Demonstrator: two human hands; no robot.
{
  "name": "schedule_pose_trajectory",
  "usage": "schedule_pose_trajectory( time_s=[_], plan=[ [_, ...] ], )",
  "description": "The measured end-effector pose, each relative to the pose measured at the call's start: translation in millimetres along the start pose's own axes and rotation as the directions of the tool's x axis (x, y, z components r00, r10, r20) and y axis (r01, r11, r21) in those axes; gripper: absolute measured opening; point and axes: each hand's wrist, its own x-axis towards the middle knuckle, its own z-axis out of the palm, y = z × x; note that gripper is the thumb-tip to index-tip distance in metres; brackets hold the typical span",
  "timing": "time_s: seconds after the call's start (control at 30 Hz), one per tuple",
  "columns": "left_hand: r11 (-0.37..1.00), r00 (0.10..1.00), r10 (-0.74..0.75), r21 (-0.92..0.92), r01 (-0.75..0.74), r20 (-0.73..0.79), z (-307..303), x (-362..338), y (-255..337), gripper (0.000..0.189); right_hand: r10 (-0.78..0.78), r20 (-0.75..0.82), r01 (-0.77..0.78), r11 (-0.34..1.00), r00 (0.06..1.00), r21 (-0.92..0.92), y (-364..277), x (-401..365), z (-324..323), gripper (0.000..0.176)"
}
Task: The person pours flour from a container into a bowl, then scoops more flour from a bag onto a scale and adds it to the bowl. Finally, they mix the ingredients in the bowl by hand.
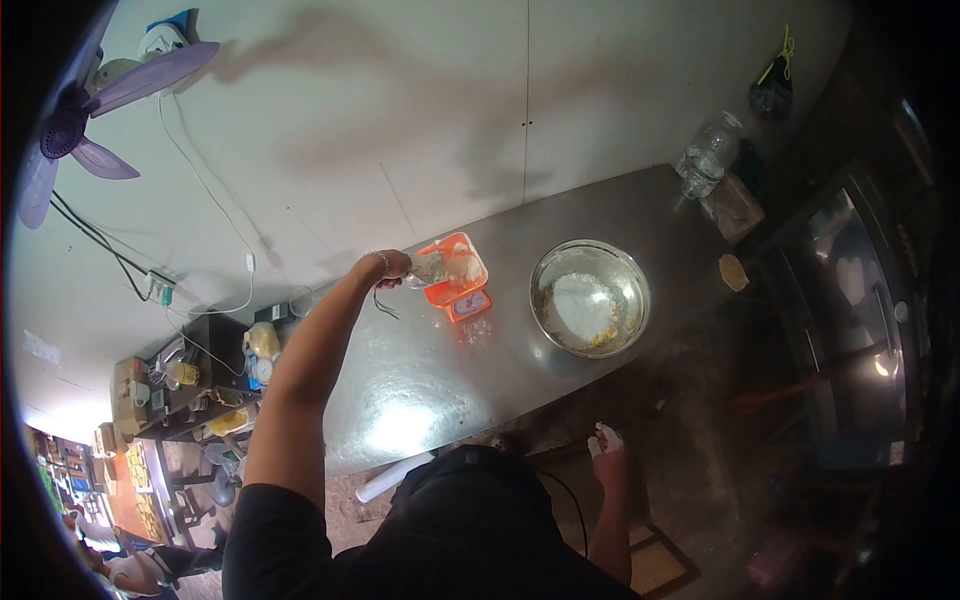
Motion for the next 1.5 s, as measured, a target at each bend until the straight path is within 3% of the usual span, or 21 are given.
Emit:
schedule_pose_trajectory(
  time_s=[0.23,0.33,0.63,1.13,1.3,1.5],
  plan=[
    [0.975,0.999,-0.016,0.22,0.023,-0.033,-10.6,-8.8,32.5,0.028,0.01,0.017,-0.009,0.998,1.0,-0.054,5.9,4.9,-5.1,0.037],
    [0.985,0.997,-0.005,0.173,0.018,-0.081,-11.8,5.5,37.2,0.027,-0.001,0.015,0.002,0.999,1.0,-0.051,6.6,6.3,-4.0,0.037],
    [0.926,0.995,0.007,0.376,0.03,-0.097,-12.1,33.5,51.9,0.041,0.016,0.022,-0.016,0.999,1.0,-0.034,6.1,5.2,0.8,0.036],
    [0.811,0.996,0.017,0.584,0.037,-0.087,-0.8,16.5,90.9,0.039,-0.012,0.039,0.012,1.0,0.999,0.013,25.3,15.3,12.7,0.038],
    [0.68,0.977,0.128,0.732,0.037,-0.168,5.0,-49.7,119.9,0.033,0.0,0.065,-0.001,1.0,0.998,0.017,16.1,20.2,14.2,0.038],
    [0.632,0.957,0.202,0.774,0.037,-0.21,6.2,-40.9,122.9,0.034,0.013,0.11,-0.012,1.0,0.994,-0.012,8.7,22.9,16.2,0.036]
  ],
)
